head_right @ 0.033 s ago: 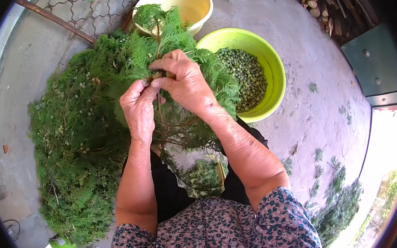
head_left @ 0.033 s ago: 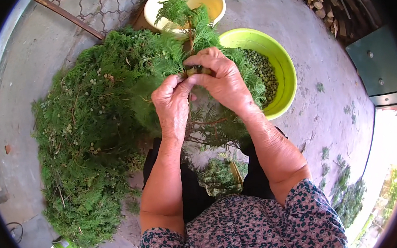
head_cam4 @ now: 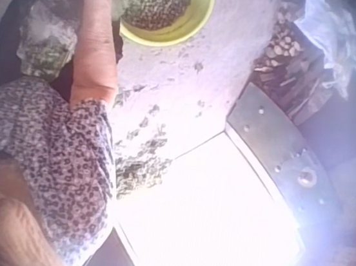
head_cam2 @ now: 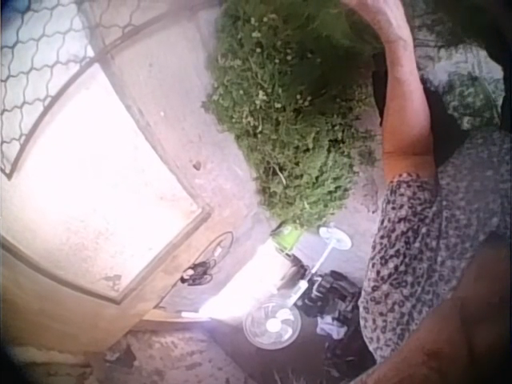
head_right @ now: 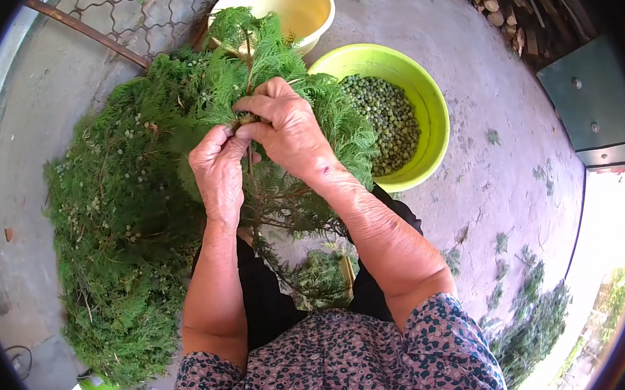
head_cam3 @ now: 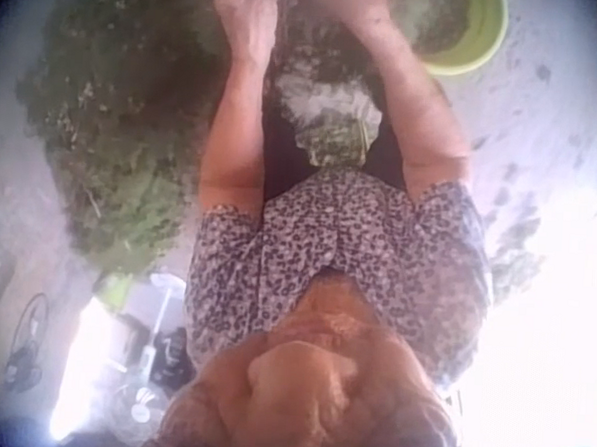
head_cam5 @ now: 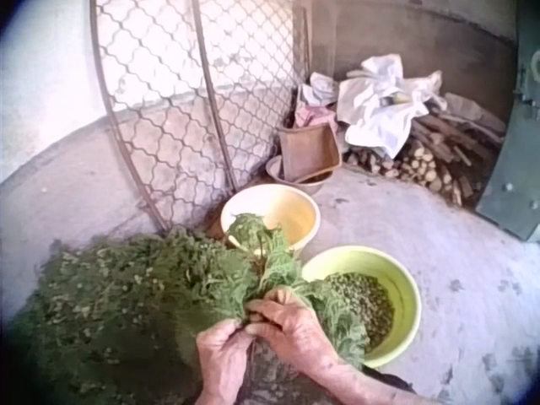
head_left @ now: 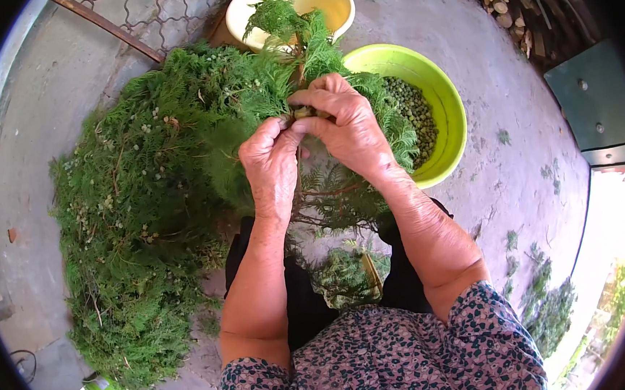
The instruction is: The person picks seeds from evergreen branches by hand and places them into a plastic bowl.
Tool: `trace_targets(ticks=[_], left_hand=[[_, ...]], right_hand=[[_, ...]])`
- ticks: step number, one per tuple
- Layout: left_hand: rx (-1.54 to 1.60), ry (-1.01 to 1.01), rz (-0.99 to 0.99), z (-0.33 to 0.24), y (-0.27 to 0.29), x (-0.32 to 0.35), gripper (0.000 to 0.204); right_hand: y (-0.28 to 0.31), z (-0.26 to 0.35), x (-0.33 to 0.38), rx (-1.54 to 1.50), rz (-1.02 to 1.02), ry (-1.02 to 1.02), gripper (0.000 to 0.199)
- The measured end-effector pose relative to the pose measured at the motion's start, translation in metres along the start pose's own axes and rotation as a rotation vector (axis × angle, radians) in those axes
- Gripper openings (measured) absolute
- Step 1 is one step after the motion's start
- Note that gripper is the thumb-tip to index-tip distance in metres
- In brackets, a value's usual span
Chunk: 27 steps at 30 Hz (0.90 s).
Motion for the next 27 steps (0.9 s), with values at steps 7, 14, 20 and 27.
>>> trace_targets(ticks=[7,14,20,27], left_hand=[[0.089,0.017,-0.011,0.002,0.005,-0.001,0.005],[0.173,0.110,-0.081,0.005,0.018,-0.008,0.010],[0.218,0.175,-0.156,0.008,0.025,-0.010,0.011],[0.284,0.231,-0.093,0.008,0.022,-0.010,0.006]], right_hand=[[-0.009,-0.013,0.008,-0.547,-0.154,-0.322,0.011],[0.002,-0.013,0.006,-1.279,-0.201,-0.442,0.014],[-0.006,-0.030,0.021,-0.856,-0.087,-0.683,0.014],[-0.014,-0.023,0.017,-0.596,-0.008,-0.589,0.013]])
Point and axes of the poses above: each hand's wrist, its own x-axis away from the middle knuckle, its own y-axis out of the back of the hand, z = x × y, the point moved 4 cm from there along -x, towards the middle knuckle, and after that the axes turned 8 degrees about y, right-handed, at the moved point
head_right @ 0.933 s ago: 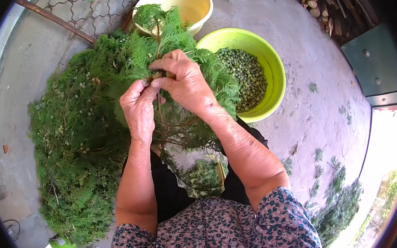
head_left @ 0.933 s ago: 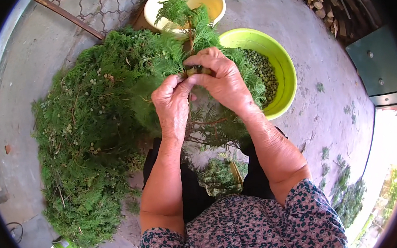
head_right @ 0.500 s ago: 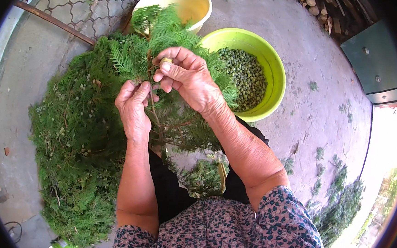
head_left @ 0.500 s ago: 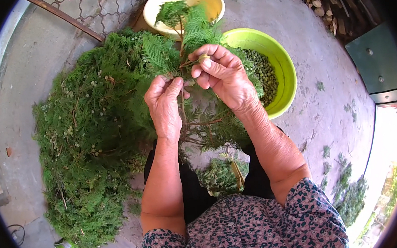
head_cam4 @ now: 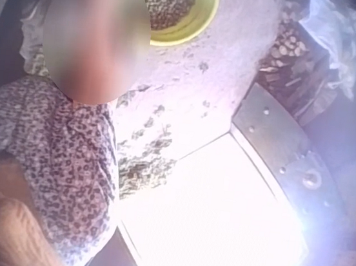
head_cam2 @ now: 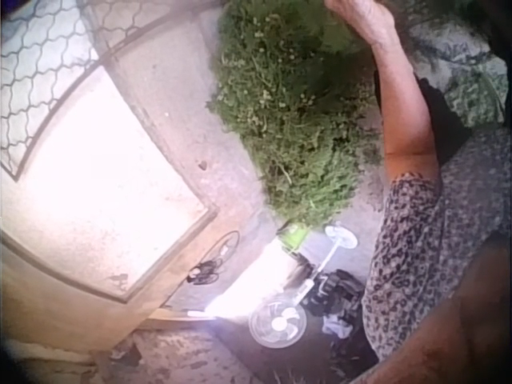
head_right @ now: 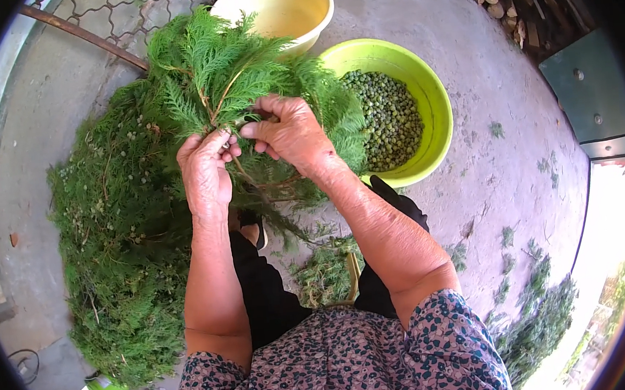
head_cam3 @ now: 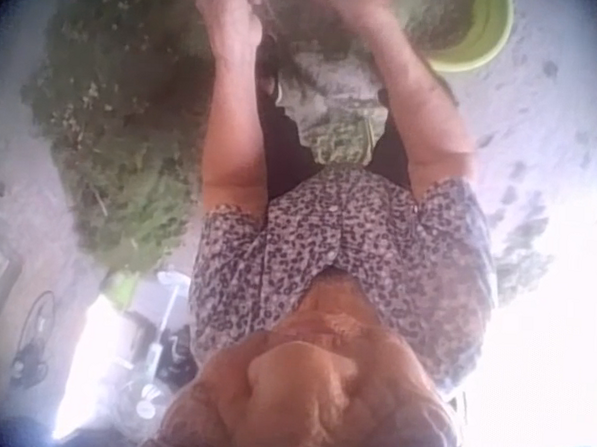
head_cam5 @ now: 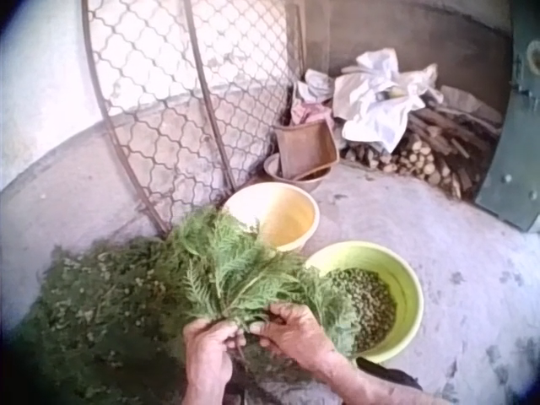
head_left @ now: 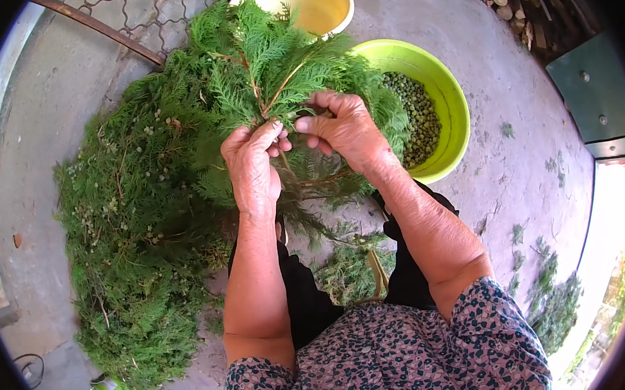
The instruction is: The person picks seeds from evergreen branches by hand and places them into a plastic bowl.
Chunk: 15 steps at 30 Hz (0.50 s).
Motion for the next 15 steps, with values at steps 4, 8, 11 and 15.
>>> trace_targets(ticks=[4,8,11,15], left_hand=[[-0.073,-0.006,0.072,0.0020,-0.0013,-0.0021,0.006],[-0.237,0.018,0.061,0.0014,-0.0069,0.0031,0.011],[-0.283,0.038,0.062,0.0029,-0.0049,0.0014,0.012],[-0.245,-0.032,0.071,0.0027,-0.0010,-0.0017,0.012]], right_hand=[[-0.0031,0.0018,0.0011,0.142,0.045,0.046,0.010],[-0.0010,0.0032,0.0015,0.163,0.018,0.038,0.008],[0.0003,0.0002,0.0011,0.214,0.029,-0.003,0.009],[-0.0041,-0.0006,-0.0006,0.149,0.127,0.131,0.009]])
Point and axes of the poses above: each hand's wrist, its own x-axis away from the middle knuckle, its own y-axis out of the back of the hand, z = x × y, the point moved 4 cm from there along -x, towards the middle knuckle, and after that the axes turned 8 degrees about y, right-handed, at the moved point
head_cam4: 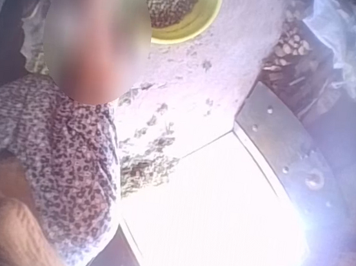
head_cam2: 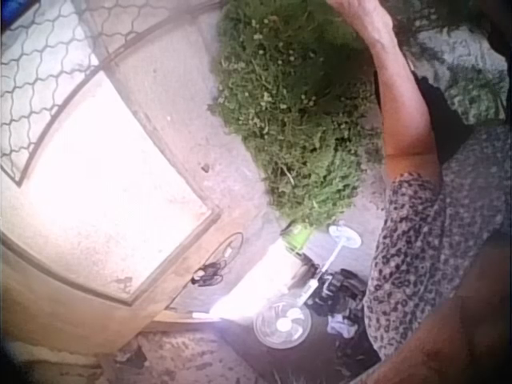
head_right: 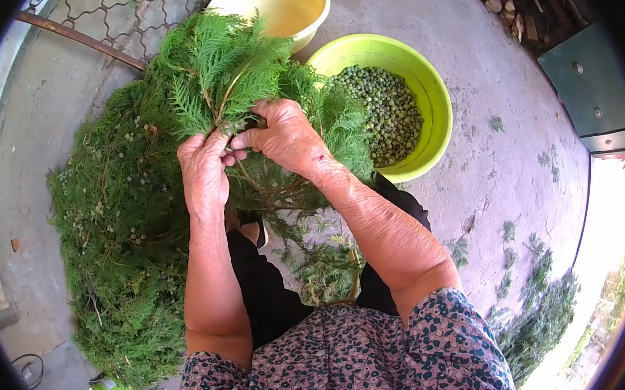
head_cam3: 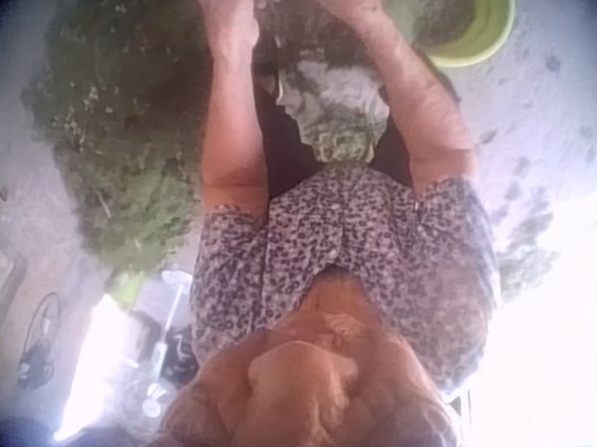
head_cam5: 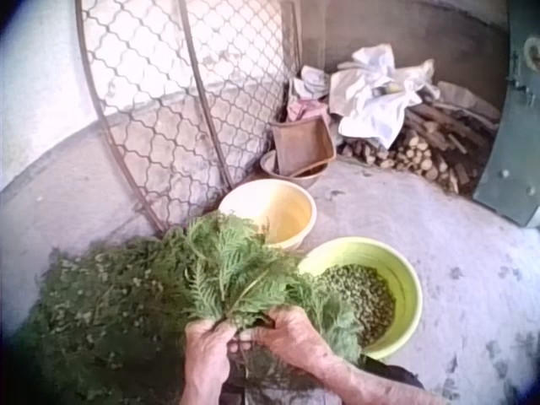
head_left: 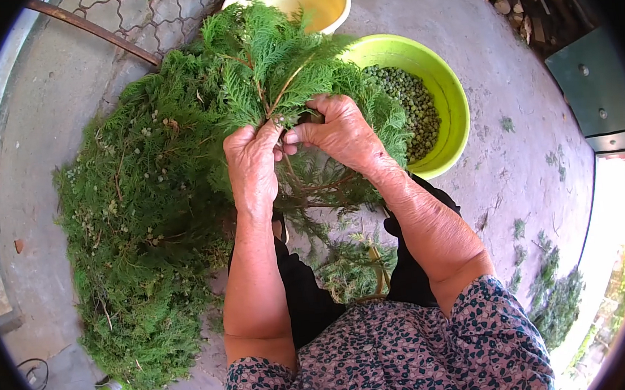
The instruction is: The person picks seeds from evergreen branches by hand and places them into a plastic bowl.
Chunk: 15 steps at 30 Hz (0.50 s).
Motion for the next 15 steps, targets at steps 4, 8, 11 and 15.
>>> trace_targets(ticks=[4,8,11,15], left_hand=[[0.074,0.014,0.019,0.001,-0.004,0.003,0.010],[0.097,-0.026,0.013,-0.001,-0.002,0.001,0.006],[0.159,0.002,-0.033,0.003,0.002,-0.001,0.004],[0.247,0.042,-0.098,0.002,0.007,-0.002,0.006]], right_hand=[[0.001,-0.001,0.001,-0.097,-0.051,-0.150,0.008],[0.003,-0.007,0.002,-0.480,-0.080,-0.187,0.009],[0.007,-0.008,0.002,-0.670,-0.158,-0.167,0.006],[0.009,-0.001,0.000,-0.816,-0.187,-0.176,0.009]])
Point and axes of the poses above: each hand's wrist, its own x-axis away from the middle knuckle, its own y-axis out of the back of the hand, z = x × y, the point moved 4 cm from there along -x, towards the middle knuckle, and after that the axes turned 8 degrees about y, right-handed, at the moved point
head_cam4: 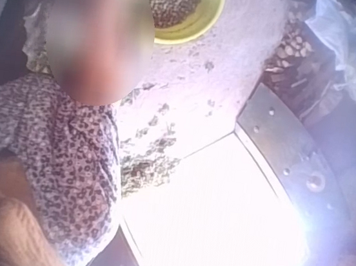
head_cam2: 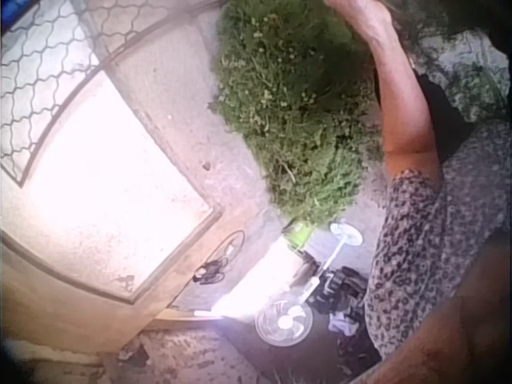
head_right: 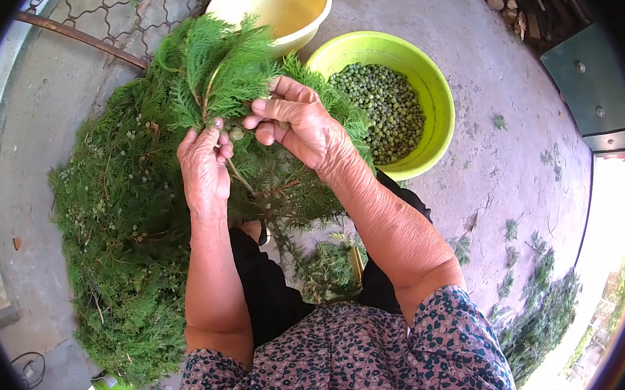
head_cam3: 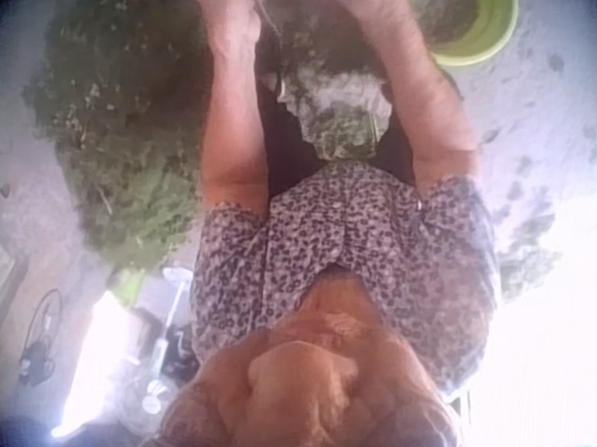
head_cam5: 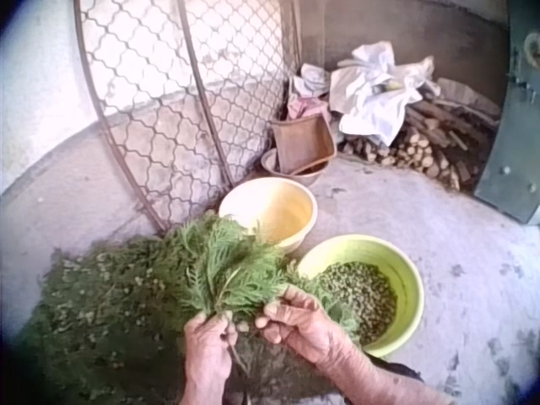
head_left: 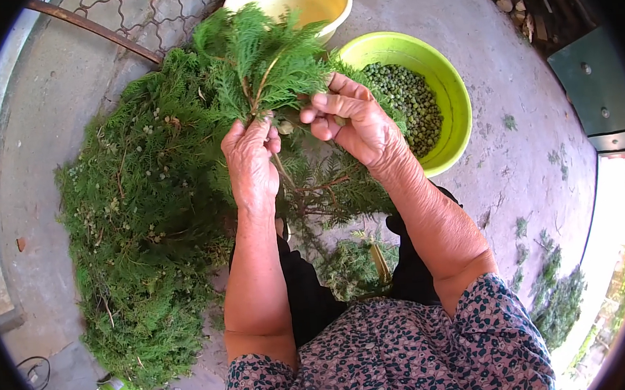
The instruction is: The person picks seeds from evergreen branches by hand and places them into a plastic bowl.
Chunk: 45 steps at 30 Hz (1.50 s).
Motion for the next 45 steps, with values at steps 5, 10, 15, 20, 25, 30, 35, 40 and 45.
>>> trace_targets(ticks=[5,10,15,20,25,30,35,40,45], left_hand=[[0.104,-0.031,-0.025,-0.004,0.004,-0.004,0.007],[0.112,0.003,0.025,0.000,0.001,-0.004,0.007],[0.098,0.032,0.018,0.004,-0.005,-0.003,0.006],[-0.044,0.135,0.038,0.003,-0.005,-0.003,0.007],[-0.056,0.109,0.014,-0.003,-0.005,-0.004,0.005],[-0.034,0.086,0.061,0.005,-0.012,-0.005,0.003],[-0.151,0.163,0.058,0.007,-0.011,-0.002,0.007],[-0.239,0.201,0.104,0.019,-0.004,-0.007,0.010],[-0.361,0.211,0.082,0.023,0.001,-0.003,0.022]], right_hand=[[0.000,-0.009,0.012,0.392,0.108,-0.141,0.017],[0.002,-0.027,0.009,0.470,-0.101,-0.139,0.017],[-0.002,-0.026,0.002,0.300,-0.012,-0.110,0.012],[-0.005,-0.024,0.000,0.404,-0.037,-0.090,0.012],[-0.007,-0.028,-0.001,0.421,0.116,-0.105,0.023],[-0.006,-0.018,0.003,0.465,0.127,-0.134,0.015],[-0.005,-0.007,0.006,0.605,0.159,-0.058,0.013],[0.002,0.004,0.007,1.030,0.149,-0.048,0.028],[0.005,-0.011,0.005,1.241,0.273,0.293,0.033]])
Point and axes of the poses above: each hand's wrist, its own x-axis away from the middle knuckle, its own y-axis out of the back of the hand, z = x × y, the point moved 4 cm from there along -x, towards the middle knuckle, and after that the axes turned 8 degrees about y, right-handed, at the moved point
